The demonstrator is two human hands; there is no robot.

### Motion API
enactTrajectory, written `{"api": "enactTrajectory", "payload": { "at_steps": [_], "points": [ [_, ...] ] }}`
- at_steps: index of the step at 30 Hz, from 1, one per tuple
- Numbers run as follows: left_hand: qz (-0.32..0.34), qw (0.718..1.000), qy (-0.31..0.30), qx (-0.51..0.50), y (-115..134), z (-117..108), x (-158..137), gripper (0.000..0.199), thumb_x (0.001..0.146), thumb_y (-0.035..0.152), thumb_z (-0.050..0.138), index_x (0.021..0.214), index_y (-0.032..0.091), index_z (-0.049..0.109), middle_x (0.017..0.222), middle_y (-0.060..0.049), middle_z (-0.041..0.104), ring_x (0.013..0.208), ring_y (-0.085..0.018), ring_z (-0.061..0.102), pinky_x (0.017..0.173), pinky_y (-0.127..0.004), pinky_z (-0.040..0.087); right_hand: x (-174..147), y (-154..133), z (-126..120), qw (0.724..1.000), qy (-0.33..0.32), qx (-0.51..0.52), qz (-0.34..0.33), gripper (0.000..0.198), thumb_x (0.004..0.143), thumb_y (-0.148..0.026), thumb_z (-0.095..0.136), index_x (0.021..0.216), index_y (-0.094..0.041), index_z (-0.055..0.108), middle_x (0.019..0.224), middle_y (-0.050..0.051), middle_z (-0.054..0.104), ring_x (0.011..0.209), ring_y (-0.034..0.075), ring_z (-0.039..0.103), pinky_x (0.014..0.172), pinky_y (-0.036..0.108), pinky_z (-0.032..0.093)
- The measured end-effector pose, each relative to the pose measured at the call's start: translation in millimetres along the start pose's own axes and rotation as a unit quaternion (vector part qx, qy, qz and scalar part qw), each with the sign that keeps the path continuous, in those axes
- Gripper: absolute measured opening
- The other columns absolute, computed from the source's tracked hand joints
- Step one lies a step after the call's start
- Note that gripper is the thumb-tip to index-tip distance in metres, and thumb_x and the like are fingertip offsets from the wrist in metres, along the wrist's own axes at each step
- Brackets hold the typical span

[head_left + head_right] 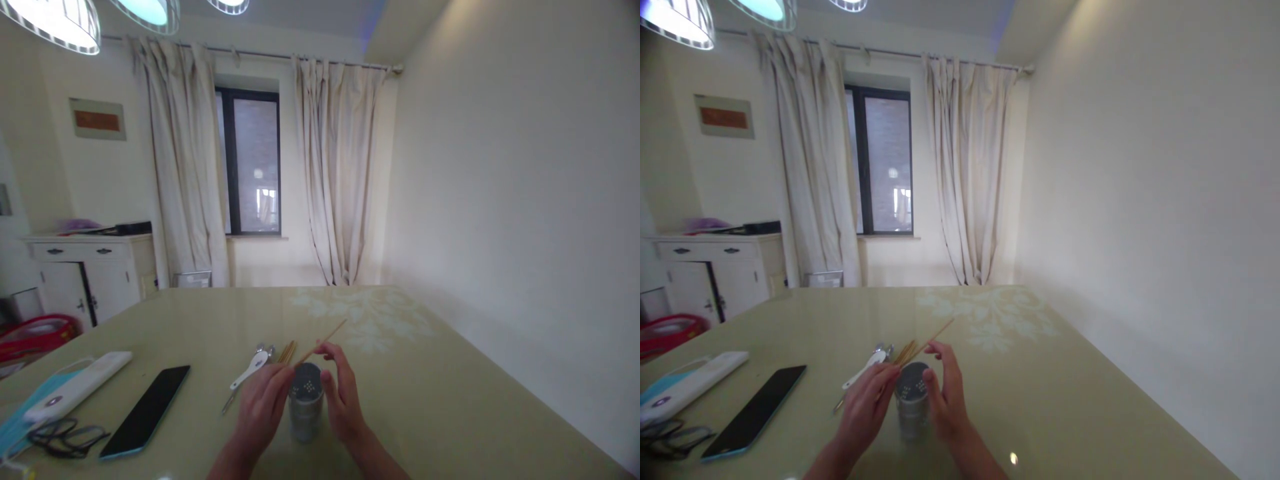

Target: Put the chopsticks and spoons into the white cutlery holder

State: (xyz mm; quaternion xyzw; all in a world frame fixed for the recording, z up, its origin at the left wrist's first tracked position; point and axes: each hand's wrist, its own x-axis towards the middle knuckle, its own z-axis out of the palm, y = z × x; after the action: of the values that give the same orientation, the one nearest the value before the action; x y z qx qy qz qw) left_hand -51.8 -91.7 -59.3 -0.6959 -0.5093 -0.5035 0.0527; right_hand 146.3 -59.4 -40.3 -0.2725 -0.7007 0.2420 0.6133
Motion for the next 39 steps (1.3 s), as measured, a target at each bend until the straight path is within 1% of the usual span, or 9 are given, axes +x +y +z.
{"api": "enactTrajectory", "payload": {
  "at_steps": [3,6,9,11,14,19,24,34,39],
  "points": [
    [0.035,0.999,-0.014,0.012,-2.3,3.6,-6.3,0.044,0.106,0.050,0.043,0.104,0.027,0.081,0.105,-0.011,0.083,0.100,-0.023,0.078,0.096,-0.036,0.061,15.7,-18.3,2.1,0.999,0.026,0.021,0.009,0.033,0.108,-0.051,0.050,0.114,-0.024,0.067,0.100,0.008,0.072,0.094,0.023,0.069,0.088,0.036,0.057],
    [0.027,0.999,0.020,0.000,-4.1,8.9,-10.2,0.038,0.106,0.047,0.047,0.112,0.026,0.079,0.111,-0.011,0.082,0.108,-0.024,0.076,0.100,-0.038,0.060,41.3,-36.9,6.4,0.998,-0.006,0.061,-0.010,0.029,0.107,-0.047,0.054,0.103,-0.022,0.068,0.092,0.006,0.070,0.087,0.021,0.069,0.082,0.033,0.058],
    [-0.055,0.996,0.066,-0.016,-6.7,10.2,-6.2,0.045,0.107,0.049,0.039,0.123,0.022,0.071,0.119,-0.013,0.079,0.109,-0.025,0.074,0.098,-0.040,0.060,74.8,-53.6,7.3,0.996,-0.024,0.090,-0.016,0.027,0.106,-0.046,0.056,0.100,-0.021,0.067,0.083,0.002,0.067,0.077,0.018,0.068,0.074,0.031,0.058],
    [-0.119,0.991,0.067,-0.001,-10.2,8.0,-0.2,0.047,0.109,0.048,0.032,0.124,0.021,0.068,0.117,-0.012,0.077,0.106,-0.024,0.073,0.095,-0.040,0.059,96.3,-62.7,3.6,0.994,-0.015,0.104,-0.018,0.027,0.105,-0.046,0.058,0.097,-0.021,0.066,0.078,0.001,0.065,0.071,0.016,0.067,0.069,0.029,0.057],
    [-0.165,0.980,-0.010,0.112,-16.7,3.2,7.2,0.038,0.107,0.040,0.036,0.114,0.023,0.069,0.110,-0.009,0.077,0.106,-0.027,0.070,0.097,-0.043,0.054,118.3,-70.5,-7.5,0.995,0.001,0.104,-0.013,0.028,0.103,-0.047,0.061,0.097,-0.020,0.067,0.080,0.001,0.067,0.071,0.016,0.068,0.067,0.027,0.059],
    [-0.178,0.927,-0.179,0.278,-17.3,0.6,9.6,0.026,0.102,0.033,0.050,0.113,0.022,0.071,0.118,-0.011,0.074,0.114,-0.031,0.066,0.098,-0.045,0.048,128.2,-66.7,-22.3,0.995,-0.074,0.060,0.023,0.023,0.101,-0.042,0.064,0.105,-0.020,0.070,0.088,0.004,0.074,0.076,0.018,0.073,0.066,0.028,0.062],
    [-0.184,0.907,-0.233,0.298,-12.1,0.9,12.5,0.026,0.104,0.030,0.047,0.101,0.022,0.072,0.113,-0.010,0.074,0.113,-0.028,0.066,0.097,-0.041,0.046,128.9,-58.0,-21.7,0.992,-0.121,0.018,0.037,0.015,0.097,-0.025,0.064,0.112,-0.022,0.065,0.081,-0.001,0.076,0.072,0.017,0.075,0.066,0.026,0.059],
    [-0.162,0.925,-0.241,0.246,-15.2,2.0,9.7,0.019,0.098,0.025,0.052,0.096,0.023,0.070,0.110,-0.009,0.074,0.110,-0.028,0.066,0.092,-0.039,0.045,123.2,-55.8,-19.3,0.983,-0.163,-0.078,0.034,0.060,0.086,-0.009,0.071,0.142,-0.025,0.055,0.080,-0.003,0.077,0.069,0.017,0.072,0.068,0.027,0.054],
    [-0.163,0.919,-0.254,0.253,-11.3,0.8,9.6,0.019,0.098,0.023,0.050,0.097,0.022,0.070,0.108,-0.010,0.074,0.108,-0.029,0.066,0.090,-0.039,0.045,121.6,-54.8,-18.9,0.982,-0.164,-0.083,0.039,0.071,0.085,-0.009,0.071,0.151,-0.027,0.050,0.080,-0.003,0.077,0.068,0.017,0.073,0.067,0.027,0.054]
  ]
}}
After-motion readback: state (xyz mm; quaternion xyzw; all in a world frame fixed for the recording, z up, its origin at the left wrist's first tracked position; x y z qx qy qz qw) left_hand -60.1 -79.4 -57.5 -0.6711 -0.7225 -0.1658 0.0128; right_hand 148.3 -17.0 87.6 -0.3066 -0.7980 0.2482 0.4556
